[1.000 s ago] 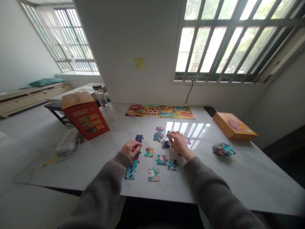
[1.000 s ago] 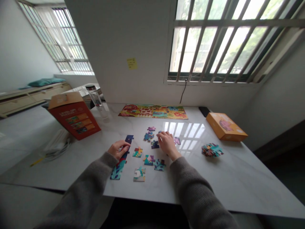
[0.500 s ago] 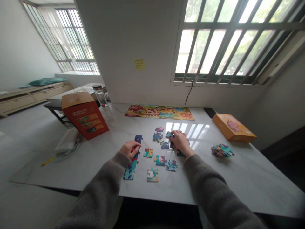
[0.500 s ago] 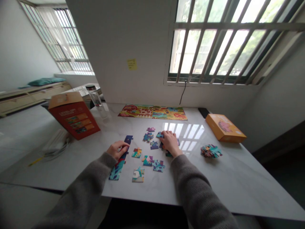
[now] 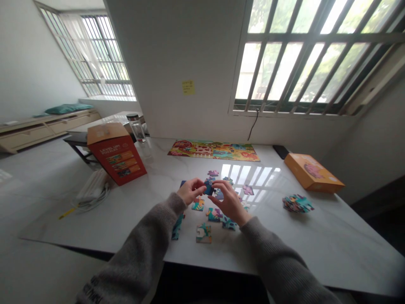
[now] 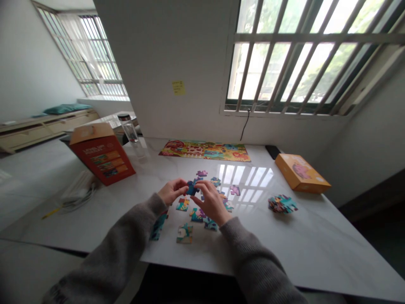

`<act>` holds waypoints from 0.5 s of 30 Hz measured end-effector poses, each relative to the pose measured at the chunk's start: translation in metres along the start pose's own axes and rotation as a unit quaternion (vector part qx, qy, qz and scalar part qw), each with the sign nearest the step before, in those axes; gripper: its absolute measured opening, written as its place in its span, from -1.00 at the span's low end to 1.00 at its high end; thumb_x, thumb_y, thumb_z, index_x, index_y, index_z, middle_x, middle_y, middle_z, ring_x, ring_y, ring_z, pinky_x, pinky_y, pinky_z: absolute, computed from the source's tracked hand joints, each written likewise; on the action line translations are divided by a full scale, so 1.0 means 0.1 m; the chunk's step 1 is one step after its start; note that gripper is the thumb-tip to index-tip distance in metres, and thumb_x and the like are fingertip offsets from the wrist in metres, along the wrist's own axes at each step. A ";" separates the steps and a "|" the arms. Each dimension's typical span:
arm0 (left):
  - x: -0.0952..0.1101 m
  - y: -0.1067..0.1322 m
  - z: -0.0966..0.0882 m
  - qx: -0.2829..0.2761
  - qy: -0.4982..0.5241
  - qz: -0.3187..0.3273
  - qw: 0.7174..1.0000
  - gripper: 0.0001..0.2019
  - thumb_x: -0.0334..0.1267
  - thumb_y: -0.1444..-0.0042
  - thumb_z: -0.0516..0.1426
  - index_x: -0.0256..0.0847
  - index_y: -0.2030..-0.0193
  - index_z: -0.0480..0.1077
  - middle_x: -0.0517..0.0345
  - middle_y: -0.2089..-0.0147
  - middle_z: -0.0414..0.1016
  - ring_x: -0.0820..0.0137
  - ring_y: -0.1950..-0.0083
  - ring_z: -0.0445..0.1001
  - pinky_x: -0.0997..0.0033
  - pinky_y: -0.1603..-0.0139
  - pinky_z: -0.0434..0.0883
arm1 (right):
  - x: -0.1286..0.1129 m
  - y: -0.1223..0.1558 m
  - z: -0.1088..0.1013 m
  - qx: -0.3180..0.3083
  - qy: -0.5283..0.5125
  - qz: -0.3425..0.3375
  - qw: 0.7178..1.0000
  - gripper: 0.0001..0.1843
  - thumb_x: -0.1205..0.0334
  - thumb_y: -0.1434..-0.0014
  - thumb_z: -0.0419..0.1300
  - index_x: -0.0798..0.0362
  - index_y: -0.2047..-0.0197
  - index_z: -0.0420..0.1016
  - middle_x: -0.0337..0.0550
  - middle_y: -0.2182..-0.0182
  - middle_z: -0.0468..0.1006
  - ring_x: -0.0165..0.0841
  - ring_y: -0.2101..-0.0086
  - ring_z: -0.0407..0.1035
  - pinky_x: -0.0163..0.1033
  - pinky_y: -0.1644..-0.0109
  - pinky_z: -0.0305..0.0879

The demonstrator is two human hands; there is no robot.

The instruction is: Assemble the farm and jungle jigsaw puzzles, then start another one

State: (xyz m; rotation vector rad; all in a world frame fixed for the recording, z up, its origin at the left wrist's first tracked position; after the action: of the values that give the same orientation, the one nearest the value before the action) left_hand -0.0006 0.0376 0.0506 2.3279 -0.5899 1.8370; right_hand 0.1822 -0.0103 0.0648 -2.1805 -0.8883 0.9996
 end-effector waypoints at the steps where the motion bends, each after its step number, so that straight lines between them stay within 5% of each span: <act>1: -0.03 -0.04 0.01 0.007 0.012 -0.002 1.000 -0.62 0.08 -0.05 0.26 -0.25 0.25 0.43 0.16 0.38 0.54 0.40 0.39 0.49 0.39 0.31 0.44 | 0.01 -0.01 -0.01 -0.002 0.004 -0.002 1.000 -0.67 0.18 -0.28 0.26 -0.04 -0.09 0.38 -0.01 -0.03 0.49 -0.18 -0.03 0.40 -0.04 -0.13 0.36; 5: -0.20 -0.14 -0.04 0.059 0.001 0.002 0.998 -0.60 0.08 -0.01 0.28 -0.26 0.27 0.48 0.15 0.42 0.54 0.42 0.43 0.46 0.41 0.36 0.41 | 0.43 0.02 -0.22 0.018 0.067 0.079 0.994 -0.76 0.20 -0.34 0.15 0.01 -0.05 0.43 -0.02 0.08 0.55 -0.16 0.04 0.41 -0.04 -0.08 0.34; 9: -0.27 -0.16 -0.08 0.084 -0.028 0.015 0.996 -0.61 0.04 -0.02 0.29 -0.26 0.19 0.53 0.15 0.41 0.55 0.42 0.42 0.46 0.44 0.39 0.38 | 1.04 0.15 -0.41 -0.012 0.206 0.223 0.953 -0.75 0.27 -0.34 0.06 0.07 0.01 0.52 -0.02 0.19 0.59 -0.12 0.10 0.40 -0.01 -0.06 0.26; 15: -0.33 -0.18 -0.11 0.127 -0.002 -0.004 0.992 -0.63 0.04 0.07 0.34 -0.24 0.38 0.45 0.17 0.49 0.52 0.41 0.48 0.46 0.42 0.42 0.42 | 1.28 0.19 -0.20 -0.104 0.269 0.233 0.929 -0.57 0.05 -0.29 0.19 -0.02 -0.18 0.44 0.01 -0.01 0.53 -0.08 -0.01 0.33 -0.04 -0.05 0.18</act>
State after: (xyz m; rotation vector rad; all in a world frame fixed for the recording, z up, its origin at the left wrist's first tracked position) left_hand -0.0099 0.0656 0.0243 2.4852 -0.3625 2.0090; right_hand 0.2681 0.0710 0.0089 -2.7239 -0.2270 0.4532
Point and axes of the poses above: each hand's wrist, its own y-axis away from the middle knuckle, its own z-axis out of the palm, x = y × z, the point moved 4 cm from there along -y, towards the middle knuckle
